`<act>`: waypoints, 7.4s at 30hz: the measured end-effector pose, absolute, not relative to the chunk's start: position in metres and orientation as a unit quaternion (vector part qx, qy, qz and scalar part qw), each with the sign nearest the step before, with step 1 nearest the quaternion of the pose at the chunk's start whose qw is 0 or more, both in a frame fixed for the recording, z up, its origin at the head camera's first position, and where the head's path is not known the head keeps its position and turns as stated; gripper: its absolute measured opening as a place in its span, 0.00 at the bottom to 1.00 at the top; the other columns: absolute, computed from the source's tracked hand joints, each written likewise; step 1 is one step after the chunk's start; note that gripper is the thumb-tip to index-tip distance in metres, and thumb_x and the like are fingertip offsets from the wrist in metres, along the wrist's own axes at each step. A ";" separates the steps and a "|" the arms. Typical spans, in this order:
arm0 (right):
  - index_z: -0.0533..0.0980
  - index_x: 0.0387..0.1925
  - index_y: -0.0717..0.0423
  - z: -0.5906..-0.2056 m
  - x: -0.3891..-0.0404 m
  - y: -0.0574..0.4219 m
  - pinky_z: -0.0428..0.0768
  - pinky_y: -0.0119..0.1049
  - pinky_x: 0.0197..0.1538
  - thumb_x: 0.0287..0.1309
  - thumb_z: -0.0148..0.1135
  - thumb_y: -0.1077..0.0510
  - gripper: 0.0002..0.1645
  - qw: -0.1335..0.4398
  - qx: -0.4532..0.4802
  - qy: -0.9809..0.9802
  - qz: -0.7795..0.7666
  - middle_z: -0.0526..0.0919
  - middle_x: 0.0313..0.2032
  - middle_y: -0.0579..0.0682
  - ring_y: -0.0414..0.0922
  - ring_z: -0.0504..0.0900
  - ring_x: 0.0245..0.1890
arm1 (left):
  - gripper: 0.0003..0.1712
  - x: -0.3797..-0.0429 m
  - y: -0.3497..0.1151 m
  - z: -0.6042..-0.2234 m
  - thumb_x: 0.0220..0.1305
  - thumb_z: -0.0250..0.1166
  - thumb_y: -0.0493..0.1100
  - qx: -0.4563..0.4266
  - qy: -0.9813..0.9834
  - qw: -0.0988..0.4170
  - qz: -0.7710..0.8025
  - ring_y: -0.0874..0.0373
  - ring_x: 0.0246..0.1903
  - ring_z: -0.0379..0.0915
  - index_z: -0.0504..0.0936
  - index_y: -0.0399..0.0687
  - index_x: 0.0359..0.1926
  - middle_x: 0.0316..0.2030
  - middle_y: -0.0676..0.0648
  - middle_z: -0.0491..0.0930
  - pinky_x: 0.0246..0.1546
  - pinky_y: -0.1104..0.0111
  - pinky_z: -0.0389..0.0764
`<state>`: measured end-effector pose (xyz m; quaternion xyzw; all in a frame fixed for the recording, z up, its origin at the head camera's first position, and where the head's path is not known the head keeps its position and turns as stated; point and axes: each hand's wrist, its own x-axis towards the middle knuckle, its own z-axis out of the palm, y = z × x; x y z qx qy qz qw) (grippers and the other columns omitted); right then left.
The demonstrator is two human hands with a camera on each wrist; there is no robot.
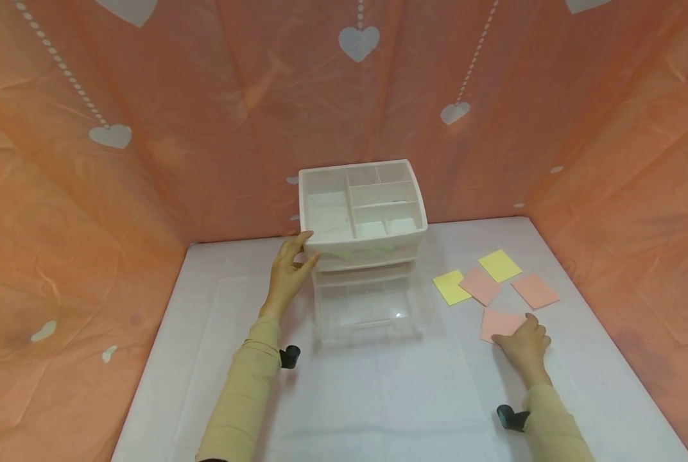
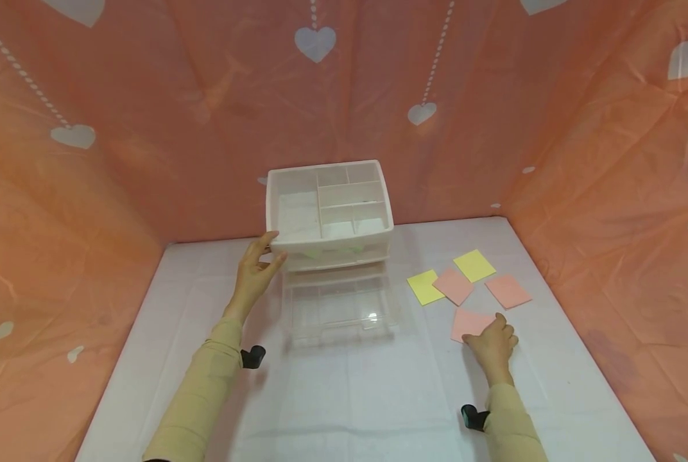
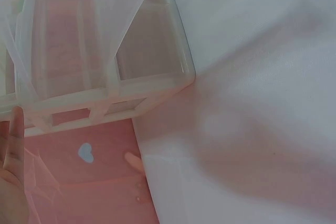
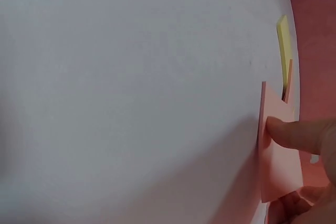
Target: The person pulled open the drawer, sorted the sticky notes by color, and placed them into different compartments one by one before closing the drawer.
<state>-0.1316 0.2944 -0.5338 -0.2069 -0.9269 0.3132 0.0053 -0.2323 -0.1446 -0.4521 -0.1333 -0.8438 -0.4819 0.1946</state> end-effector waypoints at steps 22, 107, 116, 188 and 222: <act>0.58 0.63 0.67 -0.527 -0.125 0.308 0.74 0.29 0.34 0.56 0.54 0.66 0.32 0.068 -0.224 -0.893 0.386 0.71 0.53 0.68 0.62 0.75 0.49 | 0.26 -0.234 -0.143 -0.451 0.61 0.63 0.44 -0.132 -0.848 0.195 -0.474 0.48 0.49 0.73 0.70 0.58 0.60 0.52 0.41 0.72 0.37 0.59 0.84; 0.74 0.50 0.65 -0.430 -0.184 0.148 0.79 0.19 0.41 0.55 0.63 0.65 0.20 0.072 -0.088 -0.715 0.690 0.77 0.31 0.35 0.30 0.78 0.34 | 0.27 -0.235 -0.144 -0.454 0.61 0.63 0.44 -0.127 -0.855 0.194 -0.464 0.47 0.48 0.73 0.68 0.59 0.61 0.50 0.39 0.72 0.38 0.58 0.83; 0.73 0.50 0.65 -0.435 -0.187 0.122 0.79 0.19 0.40 0.54 0.63 0.65 0.20 0.015 -0.033 -0.742 0.669 0.78 0.36 0.43 0.30 0.78 0.35 | 0.28 -0.235 -0.145 -0.457 0.59 0.64 0.42 -0.133 -0.854 0.209 -0.457 0.48 0.47 0.74 0.68 0.57 0.61 0.50 0.39 0.72 0.36 0.59 0.83; 0.77 0.48 0.63 -0.469 -0.205 0.062 0.81 0.42 0.46 0.56 0.62 0.54 0.21 -0.108 0.080 -0.892 0.431 0.83 0.39 0.57 0.51 0.82 0.42 | 0.28 -0.234 -0.143 -0.459 0.61 0.63 0.43 -0.131 -0.855 0.207 -0.457 0.47 0.48 0.74 0.68 0.58 0.61 0.49 0.39 0.72 0.38 0.57 0.83; 0.77 0.49 0.58 -0.433 -0.200 0.128 0.82 0.27 0.37 0.60 0.60 0.54 0.18 0.037 0.051 -0.837 0.544 0.83 0.39 0.57 0.40 0.82 0.33 | 0.28 -0.234 -0.145 -0.457 0.62 0.62 0.43 -0.136 -0.856 0.195 -0.460 0.47 0.48 0.73 0.67 0.58 0.63 0.50 0.38 0.71 0.39 0.57 0.83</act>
